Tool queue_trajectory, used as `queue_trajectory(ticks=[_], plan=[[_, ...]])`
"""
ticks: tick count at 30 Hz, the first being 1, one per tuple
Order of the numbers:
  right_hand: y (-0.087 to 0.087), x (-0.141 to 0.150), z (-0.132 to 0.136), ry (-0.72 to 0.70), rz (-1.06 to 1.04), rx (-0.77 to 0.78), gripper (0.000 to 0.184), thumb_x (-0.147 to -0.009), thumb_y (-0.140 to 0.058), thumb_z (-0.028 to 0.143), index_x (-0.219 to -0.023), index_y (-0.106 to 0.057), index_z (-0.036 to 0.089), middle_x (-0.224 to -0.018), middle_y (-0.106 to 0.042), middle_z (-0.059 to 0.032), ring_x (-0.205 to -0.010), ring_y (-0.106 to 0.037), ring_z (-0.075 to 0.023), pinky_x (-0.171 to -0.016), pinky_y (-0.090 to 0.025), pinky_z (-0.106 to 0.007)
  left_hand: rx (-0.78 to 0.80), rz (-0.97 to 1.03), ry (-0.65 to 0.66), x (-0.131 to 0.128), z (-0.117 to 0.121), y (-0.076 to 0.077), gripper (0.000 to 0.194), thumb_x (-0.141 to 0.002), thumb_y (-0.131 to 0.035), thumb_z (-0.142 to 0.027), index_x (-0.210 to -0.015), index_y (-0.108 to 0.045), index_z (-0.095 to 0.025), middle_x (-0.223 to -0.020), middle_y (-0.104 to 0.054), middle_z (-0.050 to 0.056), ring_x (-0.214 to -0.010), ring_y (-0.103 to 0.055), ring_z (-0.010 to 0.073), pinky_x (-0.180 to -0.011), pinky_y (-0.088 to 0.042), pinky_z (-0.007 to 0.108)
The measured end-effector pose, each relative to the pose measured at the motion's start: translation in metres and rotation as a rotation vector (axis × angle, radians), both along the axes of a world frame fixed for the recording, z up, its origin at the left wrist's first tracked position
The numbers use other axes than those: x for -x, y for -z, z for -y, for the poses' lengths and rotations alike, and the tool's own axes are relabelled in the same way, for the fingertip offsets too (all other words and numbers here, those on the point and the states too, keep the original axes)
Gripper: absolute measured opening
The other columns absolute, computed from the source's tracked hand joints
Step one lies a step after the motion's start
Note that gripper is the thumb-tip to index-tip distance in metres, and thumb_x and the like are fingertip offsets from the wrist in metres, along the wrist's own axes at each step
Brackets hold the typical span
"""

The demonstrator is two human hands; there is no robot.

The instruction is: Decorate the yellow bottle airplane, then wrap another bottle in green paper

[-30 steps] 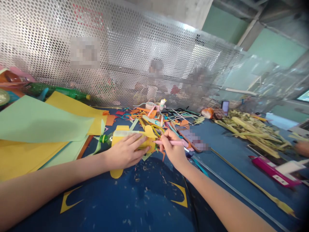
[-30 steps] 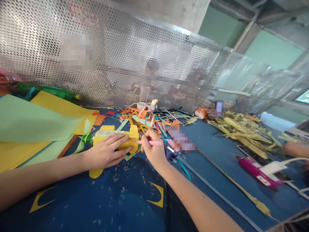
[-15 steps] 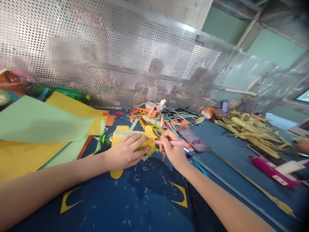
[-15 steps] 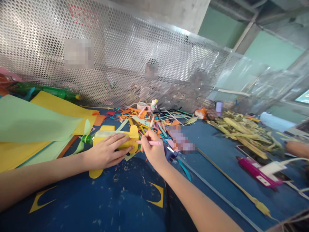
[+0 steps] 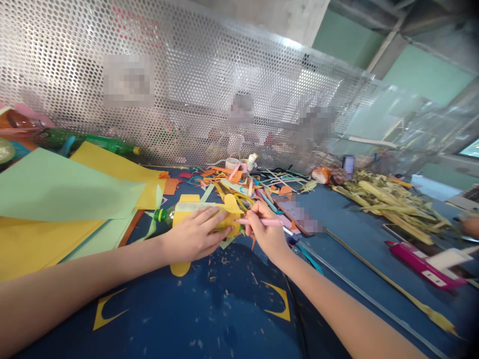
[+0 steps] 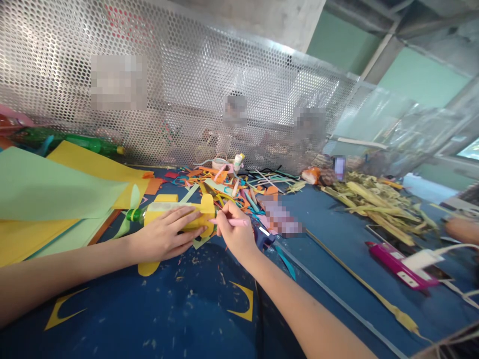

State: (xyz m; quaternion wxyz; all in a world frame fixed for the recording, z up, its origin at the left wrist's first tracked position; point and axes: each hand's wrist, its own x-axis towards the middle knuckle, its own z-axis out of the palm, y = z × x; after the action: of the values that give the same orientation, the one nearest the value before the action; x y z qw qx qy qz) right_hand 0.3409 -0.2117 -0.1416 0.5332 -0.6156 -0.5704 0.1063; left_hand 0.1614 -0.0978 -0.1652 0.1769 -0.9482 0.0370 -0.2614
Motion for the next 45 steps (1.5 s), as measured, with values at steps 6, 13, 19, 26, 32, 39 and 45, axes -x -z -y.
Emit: queue_trajectory(ticks=[6,13,19,26,32,39,45], plan=[[0.0021,-0.0025,-0.0014,-0.001,-0.033,-0.007,0.024,-0.086,-0.046,0.024,-0.063,-0.039,0.024,-0.042,-0.047,0.0088,-0.042,-0.051,-0.0109,-0.06,-0.052,-0.025,-0.007,-0.009,-0.011,0.0005,0.0002,0.0001,0.037,-0.091,-0.047,-0.029,-0.126,-0.053,-0.019,-0.13,-0.049,0.016,-0.125,-0.042,0.0333,-0.097,-0.042,0.05],[0.002,-0.0033,-0.0011,0.001,-0.048,-0.015,0.025,-0.086,-0.045,0.023,-0.062,-0.039,0.024,-0.041,-0.045,0.0095,-0.039,-0.048,-0.01,-0.061,-0.054,-0.026,-0.001,-0.004,0.003,0.0005,0.0005,-0.0016,0.038,-0.091,-0.047,-0.027,-0.127,-0.052,-0.018,-0.129,-0.05,0.017,-0.123,-0.044,0.0342,-0.096,-0.042,0.05],[0.0017,-0.003,-0.0011,-0.014,-0.033,-0.009,0.026,-0.087,-0.047,0.026,-0.063,-0.039,0.024,-0.043,-0.048,0.0087,-0.042,-0.052,-0.0108,-0.062,-0.054,-0.026,0.026,-0.007,0.002,0.0004,0.0005,-0.0005,0.037,-0.09,-0.049,-0.027,-0.126,-0.053,-0.018,-0.13,-0.05,0.017,-0.125,-0.041,0.0338,-0.098,-0.04,0.05],[0.0035,-0.0047,-0.0013,0.003,-0.022,0.002,0.024,-0.085,-0.047,0.023,-0.062,-0.039,0.024,-0.041,-0.046,0.0094,-0.038,-0.049,-0.0102,-0.051,-0.049,-0.022,-0.006,-0.006,0.0,0.0004,-0.0003,-0.0005,0.038,-0.09,-0.048,-0.028,-0.127,-0.052,-0.018,-0.13,-0.05,0.017,-0.124,-0.042,0.0347,-0.097,-0.042,0.05],[0.0014,-0.0039,-0.0009,0.013,-0.021,0.001,0.024,-0.084,-0.047,0.021,-0.061,-0.038,0.024,-0.039,-0.044,0.0099,-0.038,-0.047,-0.01,-0.054,-0.05,-0.023,-0.011,-0.001,0.003,0.0007,0.0,-0.0004,0.039,-0.09,-0.048,-0.027,-0.129,-0.051,-0.018,-0.13,-0.05,0.017,-0.123,-0.043,0.0348,-0.096,-0.042,0.05],[0.0016,-0.0034,0.0004,0.021,-0.016,-0.004,0.025,-0.086,-0.047,0.023,-0.063,-0.04,0.024,-0.042,-0.046,0.0093,-0.043,-0.052,-0.0109,-0.061,-0.052,-0.025,-0.013,-0.002,-0.012,0.0006,0.0001,-0.0004,0.038,-0.09,-0.048,-0.028,-0.127,-0.052,-0.019,-0.13,-0.05,0.015,-0.124,-0.042,0.033,-0.097,-0.042,0.049],[0.002,-0.0018,-0.0013,-0.011,-0.108,-0.038,0.026,-0.086,-0.047,0.024,-0.061,-0.039,0.023,-0.041,-0.046,0.0089,-0.04,-0.048,-0.0094,-0.054,-0.047,-0.022,-0.004,0.007,-0.001,0.0007,0.0009,-0.0007,0.037,-0.091,-0.047,-0.027,-0.125,-0.054,-0.018,-0.129,-0.051,0.017,-0.123,-0.044,0.0348,-0.096,-0.042,0.05]])
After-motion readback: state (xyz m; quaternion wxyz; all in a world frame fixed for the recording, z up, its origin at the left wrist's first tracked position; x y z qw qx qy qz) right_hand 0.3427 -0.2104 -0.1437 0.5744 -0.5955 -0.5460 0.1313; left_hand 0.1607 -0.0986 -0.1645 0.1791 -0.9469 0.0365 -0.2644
